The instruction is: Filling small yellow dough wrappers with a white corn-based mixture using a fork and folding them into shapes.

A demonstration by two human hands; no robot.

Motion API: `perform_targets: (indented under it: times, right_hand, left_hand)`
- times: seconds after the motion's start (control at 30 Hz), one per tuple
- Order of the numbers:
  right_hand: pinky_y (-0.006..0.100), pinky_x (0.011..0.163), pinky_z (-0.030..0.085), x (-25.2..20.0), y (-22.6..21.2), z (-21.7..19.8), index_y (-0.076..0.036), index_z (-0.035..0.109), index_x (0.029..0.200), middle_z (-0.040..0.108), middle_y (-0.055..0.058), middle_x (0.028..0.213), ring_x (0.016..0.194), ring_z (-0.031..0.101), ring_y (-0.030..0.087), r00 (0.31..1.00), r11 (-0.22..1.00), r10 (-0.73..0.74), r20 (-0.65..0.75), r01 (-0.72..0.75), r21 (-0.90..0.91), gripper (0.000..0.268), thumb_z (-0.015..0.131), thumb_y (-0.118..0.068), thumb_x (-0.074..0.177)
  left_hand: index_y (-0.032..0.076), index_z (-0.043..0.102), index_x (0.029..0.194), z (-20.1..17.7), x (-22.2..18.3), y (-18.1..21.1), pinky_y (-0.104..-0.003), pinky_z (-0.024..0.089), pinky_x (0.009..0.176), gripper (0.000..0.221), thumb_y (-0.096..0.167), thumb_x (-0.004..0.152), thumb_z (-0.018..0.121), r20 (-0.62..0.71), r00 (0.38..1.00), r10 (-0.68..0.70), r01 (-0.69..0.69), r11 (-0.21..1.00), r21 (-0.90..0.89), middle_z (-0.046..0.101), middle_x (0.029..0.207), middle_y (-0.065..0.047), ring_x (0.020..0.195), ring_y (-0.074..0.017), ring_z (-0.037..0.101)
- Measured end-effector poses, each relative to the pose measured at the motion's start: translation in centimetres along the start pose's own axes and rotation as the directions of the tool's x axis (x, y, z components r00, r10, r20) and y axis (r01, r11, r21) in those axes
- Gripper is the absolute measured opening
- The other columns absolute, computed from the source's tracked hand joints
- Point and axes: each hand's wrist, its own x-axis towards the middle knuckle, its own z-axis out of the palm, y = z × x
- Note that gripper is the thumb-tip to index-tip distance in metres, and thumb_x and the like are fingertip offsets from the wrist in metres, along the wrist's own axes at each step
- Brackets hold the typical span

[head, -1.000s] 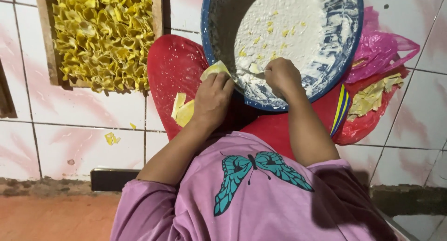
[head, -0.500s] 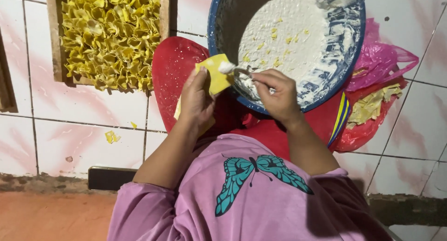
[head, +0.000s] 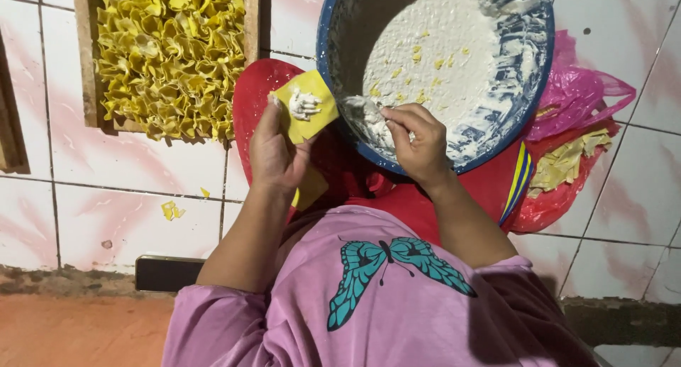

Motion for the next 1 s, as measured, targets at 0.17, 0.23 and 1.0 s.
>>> perform_targets:
  times: [0.17,0.23,1.0]
  right_hand:
    - [0.033,0.058,0.052,-0.3,0.0,1.4,0.001,0.076,0.113,0.067,0.015,0.094,0.069,0.063,0.023,0.998,0.994,-0.055,0.012,0.054,0.091,0.028,0.083,-0.017,0.093]
    - [0.034,0.060,0.054,-0.1,-0.4,1.6,-0.001,0.078,0.112,0.067,0.014,0.099,0.073,0.066,0.025,0.997,0.993,-0.079,0.009,0.078,0.090,0.032,0.084,-0.024,0.091]
    - [0.031,0.068,0.054,0.2,-1.7,0.1,-0.001,0.078,0.093,0.072,0.010,0.087,0.071,0.065,0.017,0.995,0.972,0.099,0.011,-0.099,0.215,0.012,0.082,-0.012,0.093]
  left_hand:
    - [0.008,0.063,0.091,7.6,-6.1,0.8,-0.034,0.052,0.068,0.028,0.035,0.100,0.061,0.080,0.997,0.009,-0.037,0.933,0.359,0.059,0.078,-0.006,0.069,-0.0183,0.061]
    - [0.018,0.058,0.071,8.0,-6.8,0.4,-0.017,0.038,0.055,0.038,0.043,0.100,0.060,0.102,0.995,-0.022,-0.032,0.869,0.493,0.046,0.059,0.005,0.052,-0.0054,0.045]
    - [0.002,0.058,0.140,0.2,-3.1,-3.2,-0.035,0.061,0.097,0.054,0.025,0.094,0.072,0.310,0.874,-0.373,0.221,0.875,0.430,0.071,0.124,-0.013,0.106,-0.0200,0.072]
